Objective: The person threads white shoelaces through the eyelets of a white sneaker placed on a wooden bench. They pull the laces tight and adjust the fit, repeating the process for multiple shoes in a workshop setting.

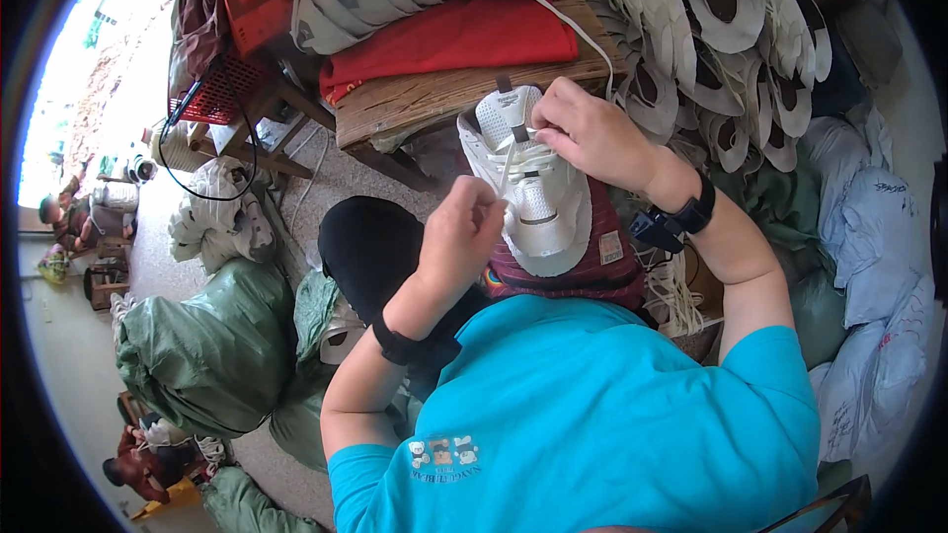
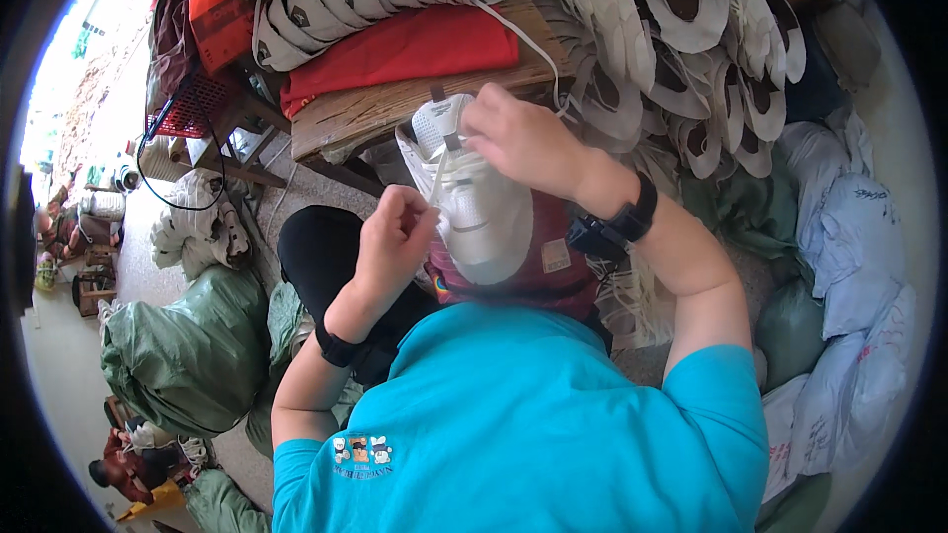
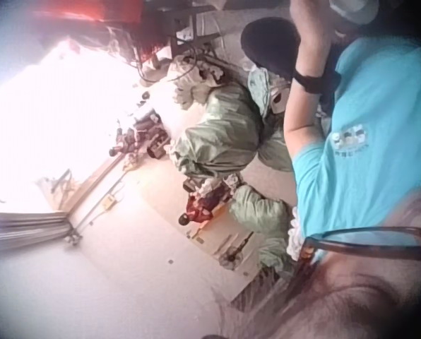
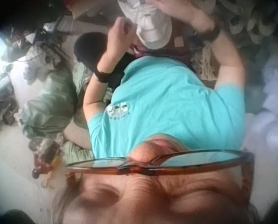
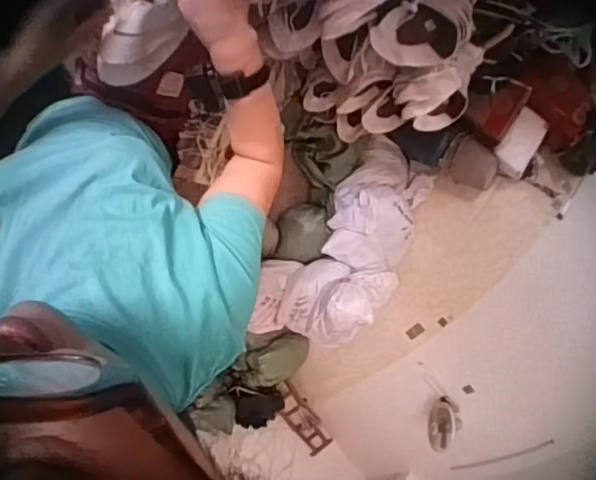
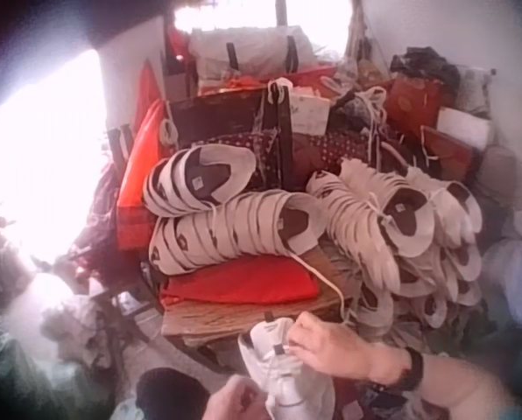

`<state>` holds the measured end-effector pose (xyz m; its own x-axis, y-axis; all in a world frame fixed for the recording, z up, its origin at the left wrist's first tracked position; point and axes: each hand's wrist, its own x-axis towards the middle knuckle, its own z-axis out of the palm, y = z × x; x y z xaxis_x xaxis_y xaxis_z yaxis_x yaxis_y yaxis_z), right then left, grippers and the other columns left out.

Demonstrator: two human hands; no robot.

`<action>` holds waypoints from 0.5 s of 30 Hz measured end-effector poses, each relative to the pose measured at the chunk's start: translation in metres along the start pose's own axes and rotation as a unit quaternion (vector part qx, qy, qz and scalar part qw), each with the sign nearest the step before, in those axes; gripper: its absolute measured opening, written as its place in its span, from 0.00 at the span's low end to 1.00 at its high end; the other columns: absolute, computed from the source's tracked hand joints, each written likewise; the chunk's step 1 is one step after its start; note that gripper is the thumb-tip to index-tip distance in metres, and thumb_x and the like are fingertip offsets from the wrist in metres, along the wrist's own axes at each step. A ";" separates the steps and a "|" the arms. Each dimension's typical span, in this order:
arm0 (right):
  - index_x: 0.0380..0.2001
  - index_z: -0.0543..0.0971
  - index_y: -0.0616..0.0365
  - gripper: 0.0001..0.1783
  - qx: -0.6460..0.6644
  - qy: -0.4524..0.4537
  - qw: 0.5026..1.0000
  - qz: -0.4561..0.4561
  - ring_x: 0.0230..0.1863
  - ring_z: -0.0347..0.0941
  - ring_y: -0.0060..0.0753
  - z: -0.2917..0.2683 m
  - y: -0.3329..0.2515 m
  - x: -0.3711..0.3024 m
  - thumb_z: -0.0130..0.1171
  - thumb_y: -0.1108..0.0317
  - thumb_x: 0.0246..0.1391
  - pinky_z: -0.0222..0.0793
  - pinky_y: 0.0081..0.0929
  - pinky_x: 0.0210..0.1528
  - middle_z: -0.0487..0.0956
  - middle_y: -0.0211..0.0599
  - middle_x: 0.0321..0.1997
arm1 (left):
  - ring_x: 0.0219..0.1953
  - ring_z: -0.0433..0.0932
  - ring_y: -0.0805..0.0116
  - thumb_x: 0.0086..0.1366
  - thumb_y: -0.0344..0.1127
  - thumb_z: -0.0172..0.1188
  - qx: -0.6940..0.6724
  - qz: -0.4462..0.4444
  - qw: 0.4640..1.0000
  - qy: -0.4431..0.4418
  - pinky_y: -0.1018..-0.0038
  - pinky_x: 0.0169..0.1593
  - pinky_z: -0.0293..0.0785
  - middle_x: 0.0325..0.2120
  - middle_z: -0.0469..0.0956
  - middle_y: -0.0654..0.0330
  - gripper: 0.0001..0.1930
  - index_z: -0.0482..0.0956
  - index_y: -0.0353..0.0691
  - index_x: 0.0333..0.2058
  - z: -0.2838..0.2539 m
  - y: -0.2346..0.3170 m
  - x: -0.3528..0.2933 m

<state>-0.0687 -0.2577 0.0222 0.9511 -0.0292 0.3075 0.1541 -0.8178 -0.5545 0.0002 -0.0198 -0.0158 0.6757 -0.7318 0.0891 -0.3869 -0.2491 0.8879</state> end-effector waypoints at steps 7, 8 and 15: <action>0.33 0.74 0.61 0.07 0.046 -0.021 0.998 0.044 0.34 0.76 0.45 -0.007 -0.002 0.012 0.60 0.69 0.57 0.70 0.35 0.37 0.76 0.42 0.31 | 0.24 0.73 0.71 0.63 0.25 0.62 0.120 0.154 0.979 0.056 0.77 0.27 0.69 0.24 0.73 0.61 0.07 0.78 0.36 0.40 -0.033 0.003 0.019; 0.31 0.75 0.61 0.08 0.038 -0.018 0.998 0.037 0.33 0.76 0.42 -0.007 0.000 0.011 0.61 0.68 0.58 0.70 0.33 0.37 0.76 0.39 0.29 | 0.27 0.74 0.60 0.62 0.24 0.62 0.157 0.204 0.964 0.072 0.70 0.30 0.72 0.25 0.73 0.56 0.06 0.80 0.36 0.38 -0.039 -0.005 0.025; 0.25 0.78 0.53 0.13 0.347 -0.084 0.871 0.338 0.19 0.59 0.08 -0.022 0.008 0.000 0.60 0.60 0.62 0.51 0.14 0.21 0.72 0.17 0.22 | 0.31 0.76 0.53 0.58 0.23 0.62 0.198 0.222 0.950 0.090 0.63 0.36 0.72 0.26 0.75 0.55 0.06 0.79 0.37 0.35 -0.064 -0.024 0.044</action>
<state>-0.0737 -0.2772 0.0343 0.9037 -0.2375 -0.3564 -0.3878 -0.1007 -0.9162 0.0801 -0.0054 -0.0045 0.4734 -0.7087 0.5231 -0.8408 -0.1866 0.5081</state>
